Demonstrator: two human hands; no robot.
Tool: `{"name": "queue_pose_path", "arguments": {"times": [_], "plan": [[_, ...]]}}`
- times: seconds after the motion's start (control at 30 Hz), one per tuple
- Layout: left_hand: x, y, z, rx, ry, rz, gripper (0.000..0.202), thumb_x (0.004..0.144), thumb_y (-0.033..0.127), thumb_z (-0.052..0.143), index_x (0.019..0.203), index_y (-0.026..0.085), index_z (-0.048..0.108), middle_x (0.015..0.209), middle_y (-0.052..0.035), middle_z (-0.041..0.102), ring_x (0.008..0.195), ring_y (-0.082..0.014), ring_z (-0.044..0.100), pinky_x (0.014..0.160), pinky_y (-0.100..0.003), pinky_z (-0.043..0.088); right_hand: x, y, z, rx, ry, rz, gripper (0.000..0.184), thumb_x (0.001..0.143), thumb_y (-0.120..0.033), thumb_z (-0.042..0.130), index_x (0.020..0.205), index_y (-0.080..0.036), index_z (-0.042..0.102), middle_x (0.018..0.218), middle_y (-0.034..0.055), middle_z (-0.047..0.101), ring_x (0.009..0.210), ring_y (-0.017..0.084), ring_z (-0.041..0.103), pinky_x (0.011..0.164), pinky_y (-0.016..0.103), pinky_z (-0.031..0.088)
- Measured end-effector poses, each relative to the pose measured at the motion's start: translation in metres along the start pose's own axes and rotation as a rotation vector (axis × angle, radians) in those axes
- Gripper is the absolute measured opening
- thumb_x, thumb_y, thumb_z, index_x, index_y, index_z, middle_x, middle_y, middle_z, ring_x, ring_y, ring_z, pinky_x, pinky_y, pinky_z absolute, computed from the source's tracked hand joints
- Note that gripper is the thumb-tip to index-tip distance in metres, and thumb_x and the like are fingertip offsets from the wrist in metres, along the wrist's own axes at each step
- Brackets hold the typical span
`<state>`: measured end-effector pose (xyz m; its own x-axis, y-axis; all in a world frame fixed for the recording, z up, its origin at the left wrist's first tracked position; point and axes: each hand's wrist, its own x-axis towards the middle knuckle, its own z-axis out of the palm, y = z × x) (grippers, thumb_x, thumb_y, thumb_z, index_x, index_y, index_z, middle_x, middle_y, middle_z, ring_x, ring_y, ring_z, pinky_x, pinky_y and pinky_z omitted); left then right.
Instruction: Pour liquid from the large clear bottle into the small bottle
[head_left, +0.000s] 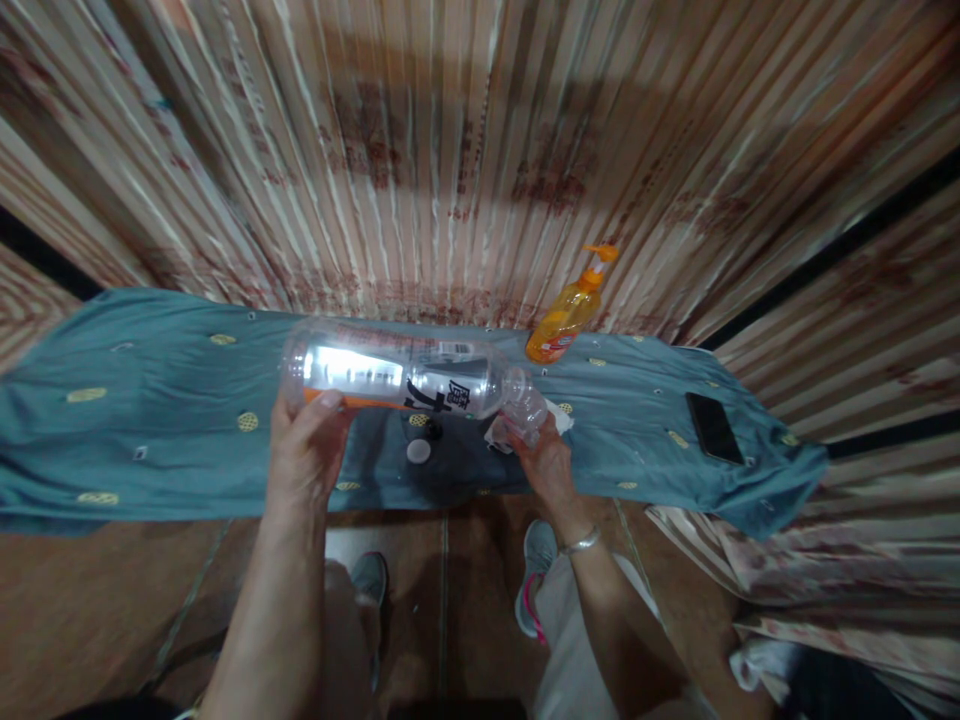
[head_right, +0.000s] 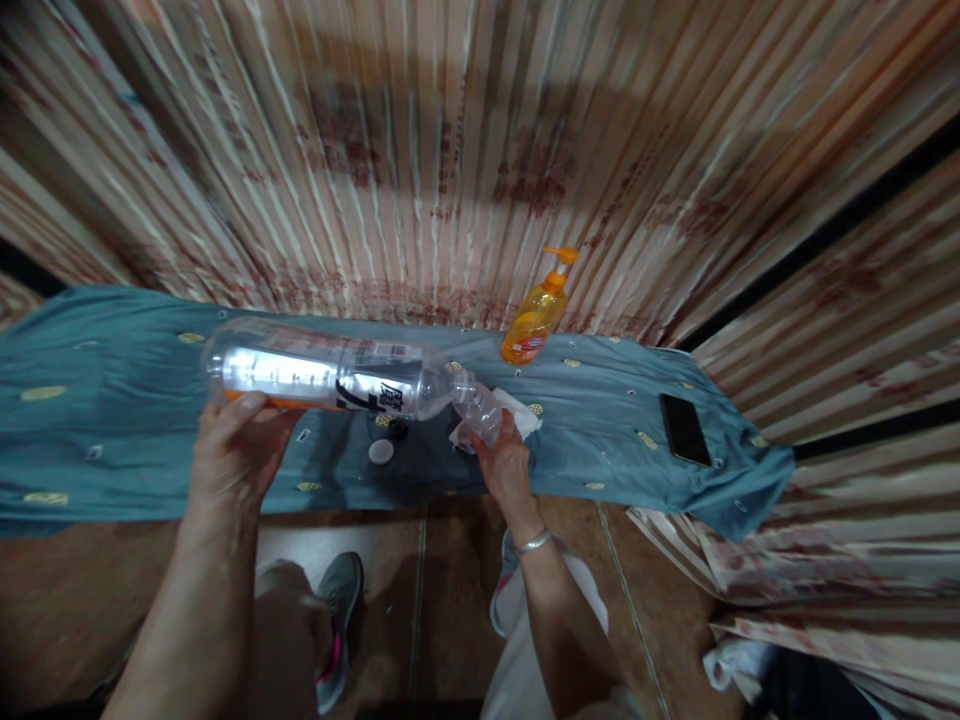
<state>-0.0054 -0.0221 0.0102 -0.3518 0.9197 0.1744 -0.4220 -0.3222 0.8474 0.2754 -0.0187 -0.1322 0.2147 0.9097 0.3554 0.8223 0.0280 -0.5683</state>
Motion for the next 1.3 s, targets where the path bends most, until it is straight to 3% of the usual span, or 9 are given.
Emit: {"name": "queue_pose_path", "arguments": {"times": [0.17, 0.37, 0.63, 0.8, 1.3], "plan": [[-0.0006, 0.0004, 0.0001, -0.007, -0.016, -0.007, 0.049, 0.062, 0.03, 0.081, 0.108, 0.026, 0.068, 0.113, -0.0057, 0.07, 0.119, -0.0331, 0.06, 0.087, -0.044, 0.055, 0.0006, -0.0046, -0.0053, -0.004, -0.044, 0.016, 0.065, 0.089, -0.042, 0.057, 0.138, -0.003, 0.042, 0.112, 0.0247, 0.069, 0.097, 0.033, 0.07, 0.083, 0.048, 0.057], [-0.001, 0.0015, 0.0023, -0.002, -0.014, 0.0, 0.043, 0.061, 0.03, 0.08, 0.102, 0.024, 0.069, 0.112, -0.0062, 0.071, 0.118, -0.0327, 0.06, 0.087, -0.043, 0.055, 0.0007, -0.0015, -0.0022, 0.003, -0.018, 0.004, 0.064, 0.09, -0.045, 0.055, 0.138, -0.006, 0.044, 0.112, 0.0233, 0.069, 0.096, 0.033, 0.07, 0.083, 0.049, 0.057], [0.0005, 0.0005, 0.0008, -0.031, 0.011, -0.005, 0.054, 0.056, 0.029, 0.085, 0.107, 0.023, 0.07, 0.11, -0.0052, 0.072, 0.113, -0.0302, 0.063, 0.082, -0.037, 0.057, 0.0006, 0.0021, 0.0008, 0.009, -0.001, -0.009, 0.066, 0.089, -0.046, 0.055, 0.138, -0.003, 0.045, 0.114, 0.0248, 0.069, 0.099, 0.032, 0.07, 0.083, 0.048, 0.057], [0.0012, -0.0001, 0.0002, -0.049, -0.003, 0.005, 0.054, 0.056, 0.029, 0.086, 0.107, 0.023, 0.07, 0.11, -0.0057, 0.072, 0.113, -0.0302, 0.063, 0.082, -0.037, 0.057, 0.0005, 0.0039, 0.0014, 0.024, 0.015, -0.026, 0.065, 0.089, -0.048, 0.056, 0.139, -0.008, 0.046, 0.116, 0.0224, 0.069, 0.1, 0.032, 0.07, 0.084, 0.049, 0.058], [0.0009, 0.0005, 0.0005, -0.073, 0.008, 0.008, 0.048, 0.055, 0.025, 0.085, 0.101, 0.021, 0.071, 0.1, -0.0042, 0.073, 0.099, -0.0258, 0.066, 0.08, -0.035, 0.056, -0.0001, 0.0042, 0.0034, -0.015, -0.013, -0.005, 0.07, 0.09, -0.046, 0.058, 0.141, -0.001, 0.044, 0.116, 0.0275, 0.068, 0.101, 0.036, 0.069, 0.082, 0.049, 0.056]]}}
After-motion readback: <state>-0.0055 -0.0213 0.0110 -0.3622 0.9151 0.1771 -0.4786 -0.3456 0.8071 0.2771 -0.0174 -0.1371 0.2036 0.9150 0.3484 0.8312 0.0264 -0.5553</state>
